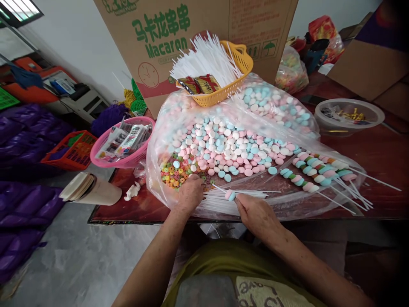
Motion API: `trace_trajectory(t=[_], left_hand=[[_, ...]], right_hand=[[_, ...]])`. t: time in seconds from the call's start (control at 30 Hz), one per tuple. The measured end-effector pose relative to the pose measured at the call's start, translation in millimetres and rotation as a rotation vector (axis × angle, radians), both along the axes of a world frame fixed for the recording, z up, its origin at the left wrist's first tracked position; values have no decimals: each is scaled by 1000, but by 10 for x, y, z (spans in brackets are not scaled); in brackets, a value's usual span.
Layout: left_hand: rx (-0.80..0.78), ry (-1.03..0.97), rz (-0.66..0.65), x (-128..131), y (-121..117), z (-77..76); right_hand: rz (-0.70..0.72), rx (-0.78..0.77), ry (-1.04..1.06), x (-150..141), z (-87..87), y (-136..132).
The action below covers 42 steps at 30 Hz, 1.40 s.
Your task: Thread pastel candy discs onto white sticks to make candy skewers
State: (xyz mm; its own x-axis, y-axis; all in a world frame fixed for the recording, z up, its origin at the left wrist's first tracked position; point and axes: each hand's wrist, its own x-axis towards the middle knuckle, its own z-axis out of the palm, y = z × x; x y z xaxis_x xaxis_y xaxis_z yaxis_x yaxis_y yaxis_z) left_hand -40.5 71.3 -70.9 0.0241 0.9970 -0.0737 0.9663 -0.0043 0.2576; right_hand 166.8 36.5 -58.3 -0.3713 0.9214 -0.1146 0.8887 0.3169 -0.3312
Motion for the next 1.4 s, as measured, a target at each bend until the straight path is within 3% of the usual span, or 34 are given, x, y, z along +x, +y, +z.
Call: trace_trajectory(t=[0.17, 0.4, 0.57, 0.63, 0.77, 0.87, 1.03, 1.23, 1.3, 1.4], left_hand=[[36, -35, 18, -90, -15, -13], [-25, -91, -38, -26, 0, 44], [-25, -175, 55, -75, 19, 58], [-45, -364, 127, -87, -21, 57], [-105, -981, 323, 2, -135, 58], [-86, -1110, 413, 98, -186, 37], [-36, -1067, 433, 144, -207, -11], [201, -463, 76, 262, -303, -10], [181, -487, 66, 339, -322, -36], [158, -676, 206, 374, -287, -84]], right_hand=[[22, -22, -43, -40, 13, -22], [-6, -60, -101, -70, 16, -14], [10, -80, -101, -113, 61, -42], [7, -72, -104, -134, 88, -33], [30, -72, -95, -182, 96, -1], [32, -93, -109, -212, 78, 3], [39, -77, -158, -218, 104, -39], [5, 22, -265, -218, 142, -113], [22, 54, -249, -217, 112, -116], [29, 52, -203, -195, 42, -87]])
